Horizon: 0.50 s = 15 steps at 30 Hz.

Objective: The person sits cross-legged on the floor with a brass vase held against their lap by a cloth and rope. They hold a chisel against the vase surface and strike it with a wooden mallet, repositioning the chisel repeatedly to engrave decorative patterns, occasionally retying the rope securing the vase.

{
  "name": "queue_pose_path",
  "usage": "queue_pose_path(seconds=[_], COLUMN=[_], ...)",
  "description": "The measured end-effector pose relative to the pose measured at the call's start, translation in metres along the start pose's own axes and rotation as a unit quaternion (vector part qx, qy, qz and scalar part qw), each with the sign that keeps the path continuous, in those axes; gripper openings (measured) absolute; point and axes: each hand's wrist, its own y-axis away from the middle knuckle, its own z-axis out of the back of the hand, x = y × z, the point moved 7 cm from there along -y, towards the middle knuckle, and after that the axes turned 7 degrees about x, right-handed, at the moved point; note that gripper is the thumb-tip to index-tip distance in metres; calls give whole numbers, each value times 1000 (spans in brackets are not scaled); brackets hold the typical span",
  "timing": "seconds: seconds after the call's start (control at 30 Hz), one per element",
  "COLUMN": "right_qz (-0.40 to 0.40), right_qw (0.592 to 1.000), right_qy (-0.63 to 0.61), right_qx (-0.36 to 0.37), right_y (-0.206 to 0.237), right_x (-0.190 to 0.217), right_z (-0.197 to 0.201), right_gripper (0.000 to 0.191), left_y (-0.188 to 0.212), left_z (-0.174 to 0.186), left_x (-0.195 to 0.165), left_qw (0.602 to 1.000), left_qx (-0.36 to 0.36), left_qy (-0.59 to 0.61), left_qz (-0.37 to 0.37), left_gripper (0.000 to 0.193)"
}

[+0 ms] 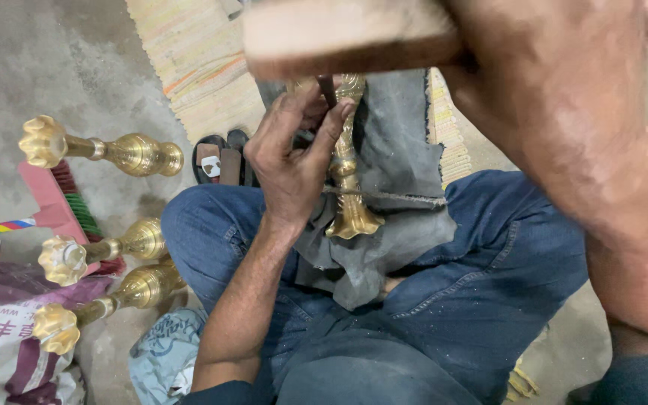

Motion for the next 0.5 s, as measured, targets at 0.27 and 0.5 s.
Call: queue_pose_path(seconds=[0.27,0.5], right_qz=[-6,-3], right_qw=[1000,1000], right_qy=[8,22], right_qx=[3,-8], right_y=[2,1], right_x=[0,6], right_z=[-4,6], right_gripper=[21,22], left_y=[2,4], left_z=[0,-2], left_x=[1,1], left_qw=[999,1000], left_qx=[-16,11], left_qy=[-25,-3], left_qz=[-36,-27], left_gripper=[27,27])
